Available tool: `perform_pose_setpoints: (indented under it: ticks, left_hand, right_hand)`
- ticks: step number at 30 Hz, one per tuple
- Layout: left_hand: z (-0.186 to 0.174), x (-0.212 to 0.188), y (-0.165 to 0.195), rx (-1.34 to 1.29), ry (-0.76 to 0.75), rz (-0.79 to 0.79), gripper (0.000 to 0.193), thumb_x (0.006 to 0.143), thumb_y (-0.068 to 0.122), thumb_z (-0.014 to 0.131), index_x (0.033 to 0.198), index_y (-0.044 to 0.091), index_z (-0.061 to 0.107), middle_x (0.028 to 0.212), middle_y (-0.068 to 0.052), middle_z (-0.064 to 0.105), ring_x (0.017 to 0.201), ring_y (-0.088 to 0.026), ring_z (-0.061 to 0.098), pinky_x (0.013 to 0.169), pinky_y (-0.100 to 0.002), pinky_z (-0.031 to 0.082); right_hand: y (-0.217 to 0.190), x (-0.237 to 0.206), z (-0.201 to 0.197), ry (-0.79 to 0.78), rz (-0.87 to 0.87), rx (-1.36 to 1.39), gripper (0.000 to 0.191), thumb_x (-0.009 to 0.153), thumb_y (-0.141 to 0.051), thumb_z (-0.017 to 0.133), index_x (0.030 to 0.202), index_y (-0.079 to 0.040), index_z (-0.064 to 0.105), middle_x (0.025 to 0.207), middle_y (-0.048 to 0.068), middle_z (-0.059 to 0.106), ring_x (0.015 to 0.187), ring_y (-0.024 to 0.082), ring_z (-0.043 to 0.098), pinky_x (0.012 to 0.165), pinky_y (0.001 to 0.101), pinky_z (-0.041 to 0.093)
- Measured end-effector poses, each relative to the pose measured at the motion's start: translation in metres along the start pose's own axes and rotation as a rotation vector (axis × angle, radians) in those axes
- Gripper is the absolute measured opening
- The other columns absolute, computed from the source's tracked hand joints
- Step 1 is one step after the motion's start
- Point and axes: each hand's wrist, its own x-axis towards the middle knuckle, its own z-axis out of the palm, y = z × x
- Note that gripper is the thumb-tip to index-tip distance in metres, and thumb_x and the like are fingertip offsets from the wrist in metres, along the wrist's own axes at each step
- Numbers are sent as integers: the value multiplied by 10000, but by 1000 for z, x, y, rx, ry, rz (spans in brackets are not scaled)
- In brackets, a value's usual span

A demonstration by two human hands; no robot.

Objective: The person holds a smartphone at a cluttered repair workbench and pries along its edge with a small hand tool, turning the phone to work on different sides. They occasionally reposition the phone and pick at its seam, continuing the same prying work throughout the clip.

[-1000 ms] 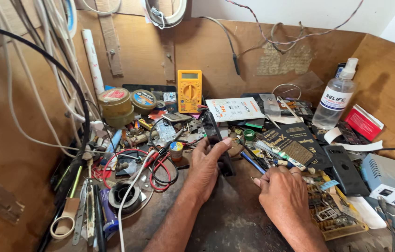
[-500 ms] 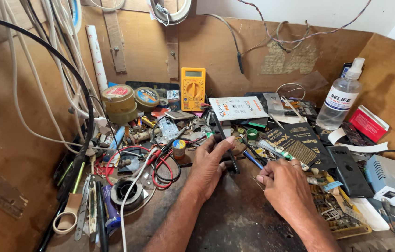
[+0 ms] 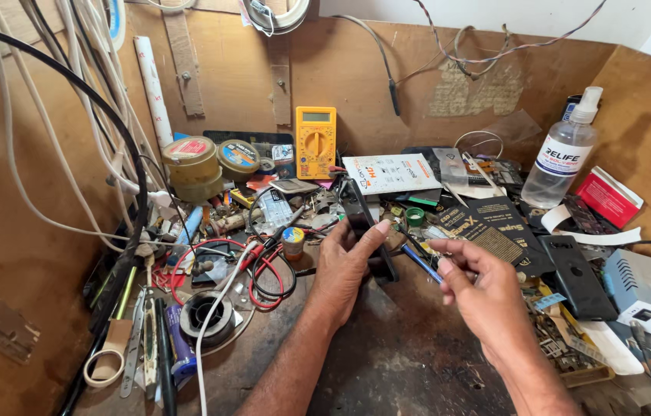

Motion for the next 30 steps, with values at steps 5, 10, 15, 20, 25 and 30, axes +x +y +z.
perform_pose_setpoints:
  ticks: [5, 10, 15, 20, 25, 30]
  left_hand:
    - [-2, -1, 2, 47, 33, -10, 500, 847, 360, 782, 1203, 28, 668, 1005, -29, 703, 773, -96, 591, 593, -255, 430]
    - [-1, 0, 2, 0, 23, -46, 502, 823, 375, 777, 1187, 49, 662, 998, -5, 702, 802, -73, 653, 631, -237, 504]
    - [-3, 1, 2, 32, 36, -33, 500, 827, 385, 779, 1184, 53, 667, 990, -3, 699, 753, -66, 610, 582, -233, 437]
    - [-3, 1, 2, 40, 33, -25, 495, 828, 383, 777, 1179, 50, 672, 988, -1, 715, 758, -59, 611, 580, -230, 429]
    - [-4, 1, 1, 54, 33, -32, 496, 833, 390, 776, 1176, 47, 671, 985, -3, 711, 758, -63, 605, 586, -226, 432]
    - [-4, 2, 1, 48, 28, -35, 507, 835, 387, 781, 1183, 39, 660, 991, -19, 715, 794, -68, 643, 626, -230, 488]
  right_hand:
    - [-2, -8, 6, -35, 74, 407, 252, 957, -7, 608, 1187, 66, 678, 891, 147, 679, 744, 229, 686, 648, 347, 590]
    - [0, -9, 14, -75, 51, 508, 316, 968, -29, 566, 1273, -13, 651, 968, 140, 651, 803, 222, 690, 711, 361, 628]
    - [8, -6, 17, -96, 68, 499, 247, 985, -61, 534, 1179, 34, 654, 1026, 121, 672, 848, 227, 697, 775, 385, 634]
    - [15, -1, 16, -107, 87, 531, 195, 994, -82, 561, 1120, 54, 621, 896, 145, 652, 833, 271, 736, 792, 417, 647]
    - [10, -5, 19, -30, 98, 539, 189, 965, -69, 626, 1095, 65, 657, 896, 151, 688, 810, 270, 724, 756, 417, 637]
    - [-4, -13, 21, 60, 45, 540, 210, 900, 11, 666, 1095, 86, 681, 932, 194, 739, 843, 266, 762, 782, 362, 650]
